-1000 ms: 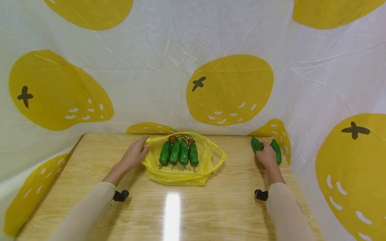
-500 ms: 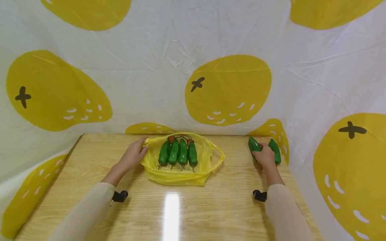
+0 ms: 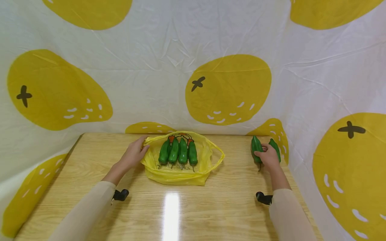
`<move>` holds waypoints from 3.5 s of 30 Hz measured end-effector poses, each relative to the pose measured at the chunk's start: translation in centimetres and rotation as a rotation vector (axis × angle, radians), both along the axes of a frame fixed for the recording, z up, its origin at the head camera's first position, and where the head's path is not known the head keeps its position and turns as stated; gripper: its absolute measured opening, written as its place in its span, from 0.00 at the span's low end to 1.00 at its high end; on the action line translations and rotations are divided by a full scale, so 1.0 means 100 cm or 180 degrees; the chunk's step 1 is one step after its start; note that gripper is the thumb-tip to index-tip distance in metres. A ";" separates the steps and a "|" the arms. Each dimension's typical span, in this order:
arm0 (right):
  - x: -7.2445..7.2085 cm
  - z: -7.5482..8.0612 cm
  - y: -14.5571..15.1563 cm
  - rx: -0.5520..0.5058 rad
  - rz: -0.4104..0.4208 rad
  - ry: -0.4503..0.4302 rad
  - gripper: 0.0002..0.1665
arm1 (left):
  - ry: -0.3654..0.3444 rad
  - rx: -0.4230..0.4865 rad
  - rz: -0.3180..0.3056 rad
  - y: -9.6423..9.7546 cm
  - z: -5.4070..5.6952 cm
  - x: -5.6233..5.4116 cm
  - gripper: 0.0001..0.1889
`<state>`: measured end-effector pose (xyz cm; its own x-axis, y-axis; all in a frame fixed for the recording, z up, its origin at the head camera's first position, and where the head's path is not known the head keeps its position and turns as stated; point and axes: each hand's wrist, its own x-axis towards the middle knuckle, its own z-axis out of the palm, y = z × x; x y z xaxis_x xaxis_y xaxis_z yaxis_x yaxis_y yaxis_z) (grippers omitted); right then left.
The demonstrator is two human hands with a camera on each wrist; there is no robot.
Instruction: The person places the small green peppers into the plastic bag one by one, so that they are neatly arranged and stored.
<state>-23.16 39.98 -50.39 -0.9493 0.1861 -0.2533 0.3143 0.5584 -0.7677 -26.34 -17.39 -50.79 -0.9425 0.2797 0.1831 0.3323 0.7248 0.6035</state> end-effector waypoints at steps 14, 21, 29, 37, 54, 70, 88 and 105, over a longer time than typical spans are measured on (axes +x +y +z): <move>0.013 0.025 -0.014 -0.0264 0.0388 -0.0071 0.44 | -0.0058 -0.0037 0.0016 0.002 0.007 0.004 0.26; 0.014 0.034 -0.025 -0.0463 0.0586 0.0102 0.46 | -0.0005 -0.0017 0.0025 0.003 0.007 0.004 0.25; 0.015 0.046 -0.041 -0.0613 0.0776 0.0199 0.45 | 0.0040 -0.0030 0.0027 0.001 0.005 0.005 0.26; 0.018 0.065 -0.064 -0.0397 0.0913 0.0256 0.45 | -0.0007 0.0012 0.0023 0.000 0.004 0.005 0.26; 0.008 0.084 -0.129 -0.0545 0.1284 0.0238 0.42 | 0.0009 0.0003 0.0030 0.002 0.006 0.005 0.25; -0.004 0.064 -0.201 -0.0418 0.1661 0.0103 0.37 | 0.0023 0.0057 0.0004 0.001 0.004 0.005 0.25; -0.028 0.042 -0.259 -0.0480 0.1409 -0.0221 0.34 | 0.0035 0.0019 -0.0033 0.002 0.006 0.005 0.25; -0.045 0.031 -0.292 -0.0291 0.1182 -0.0239 0.35 | 0.0089 -0.0013 -0.0006 0.004 0.003 0.005 0.25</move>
<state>-27.69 10.78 -47.25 -0.9259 -0.1935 -0.3244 0.1609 0.5750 -0.8022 -25.87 -16.97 -50.51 -0.9365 0.2822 0.2081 0.3503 0.7266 0.5910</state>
